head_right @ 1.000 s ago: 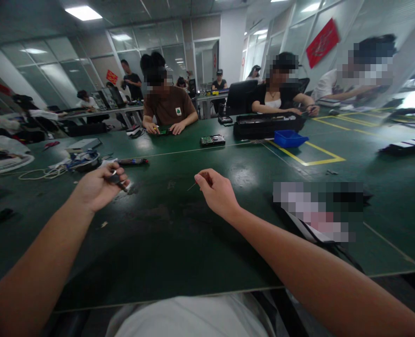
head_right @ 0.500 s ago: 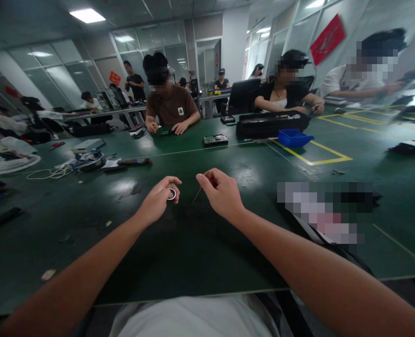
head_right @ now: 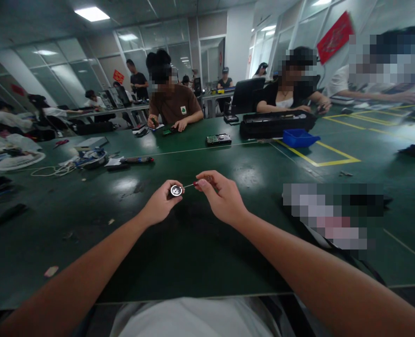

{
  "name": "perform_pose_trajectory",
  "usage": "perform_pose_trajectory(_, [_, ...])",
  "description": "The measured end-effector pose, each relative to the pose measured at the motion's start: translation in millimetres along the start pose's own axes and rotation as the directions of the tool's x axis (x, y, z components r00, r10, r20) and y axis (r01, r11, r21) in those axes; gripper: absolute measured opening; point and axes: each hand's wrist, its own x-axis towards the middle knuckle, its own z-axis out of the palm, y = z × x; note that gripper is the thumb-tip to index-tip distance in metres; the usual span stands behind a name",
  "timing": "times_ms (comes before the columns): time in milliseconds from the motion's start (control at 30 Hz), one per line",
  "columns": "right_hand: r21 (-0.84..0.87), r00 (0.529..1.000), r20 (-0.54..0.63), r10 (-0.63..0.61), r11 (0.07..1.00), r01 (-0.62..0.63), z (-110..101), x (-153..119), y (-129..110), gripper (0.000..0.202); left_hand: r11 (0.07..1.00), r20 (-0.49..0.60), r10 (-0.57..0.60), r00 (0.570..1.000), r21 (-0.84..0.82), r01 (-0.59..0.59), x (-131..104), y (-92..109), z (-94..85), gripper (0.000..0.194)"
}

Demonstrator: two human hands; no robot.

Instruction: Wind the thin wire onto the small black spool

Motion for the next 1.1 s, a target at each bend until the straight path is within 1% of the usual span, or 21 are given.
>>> perform_pose_trajectory(67, [-0.051, 0.999, 0.034, 0.0, 0.999, 0.002, 0, 1, 2, 0.021, 0.999, 0.015, 0.024, 1.0, 0.022, -0.025, 0, 1, -0.1, 0.033])
perform_pose_trajectory(200, [-0.134, 0.999, 0.035, 0.016, 0.991, -0.012, -1, 3, 1, 0.02, 0.99, 0.024, 0.089, 0.996, 0.107, -0.091, 0, 2, -1.1, 0.034])
perform_pose_trajectory(267, [-0.186, 0.999, 0.042, 0.005, 0.982, 0.003, -2, 4, -1, 0.02, 0.989, 0.019, 0.086, 0.996, 0.116, -0.087, 0, 3, -1.5, 0.038])
perform_pose_trajectory(367, [-0.311, 0.999, 0.038, -0.03, 0.95, 0.041, -4, 4, -7, 0.021, 0.992, -0.009, 0.056, 0.998, 0.112, -0.054, -1, 7, -2.5, 0.044])
perform_pose_trajectory(467, [-0.435, 0.999, 0.001, -0.051, 0.899, 0.046, -6, 4, -10, 0.031, 0.989, -0.016, 0.057, 0.998, 0.134, -0.054, -2, 10, -4.3, 0.04])
perform_pose_trajectory(500, [-0.452, 0.998, 0.003, -0.059, 0.89, 0.054, -6, 4, -11, 0.032, 0.988, -0.011, 0.065, 0.998, 0.143, -0.063, -2, 11, -5.0, 0.04])
perform_pose_trajectory(567, [-0.441, 0.995, 0.043, -0.085, 0.892, 0.095, -6, 4, -11, 0.023, 0.984, 0.0, 0.086, 0.996, 0.159, -0.085, -2, 11, -5.9, 0.041])
perform_pose_trajectory(633, [-0.412, 0.987, 0.114, -0.117, 0.898, 0.154, -6, 3, -12, 0.015, 0.977, 0.012, 0.11, 0.994, 0.181, -0.111, -2, 9, -5.9, 0.041])
perform_pose_trajectory(733, [-0.428, 0.975, 0.183, -0.125, 0.883, 0.193, -6, 2, -15, 0.015, 0.964, 0.049, 0.149, 0.988, 0.215, -0.156, -2, 5, -4.1, 0.04])
perform_pose_trajectory(800, [-0.462, 0.981, 0.169, -0.099, 0.871, 0.167, -7, 2, -17, 0.02, 0.956, 0.069, 0.17, 0.983, 0.231, -0.182, -2, 3, -2.2, 0.039])
perform_pose_trajectory(867, [-0.488, 0.989, 0.128, -0.071, 0.864, 0.125, -7, 3, -18, 0.029, 0.95, 0.069, 0.186, 0.98, 0.241, -0.197, -2, 1, -0.6, 0.04])
perform_pose_trajectory(933, [-0.492, 0.993, 0.102, -0.052, 0.865, 0.096, -5, 3, -16, 0.029, 0.949, 0.062, 0.196, 0.979, 0.241, -0.205, -2, 0, 0.1, 0.041])
perform_pose_trajectory(1000, [-0.476, 0.993, 0.113, -0.043, 0.875, 0.092, -4, 3, -14, 0.027, 0.95, 0.062, 0.201, 0.978, 0.231, -0.209, -2, 0, 0.0, 0.041])
perform_pose_trajectory(1100, [-0.456, 0.985, 0.157, -0.066, 0.88, 0.132, -2, 2, -13, 0.033, 0.955, 0.05, 0.199, 0.979, 0.215, -0.205, -2, 0, -0.6, 0.04])
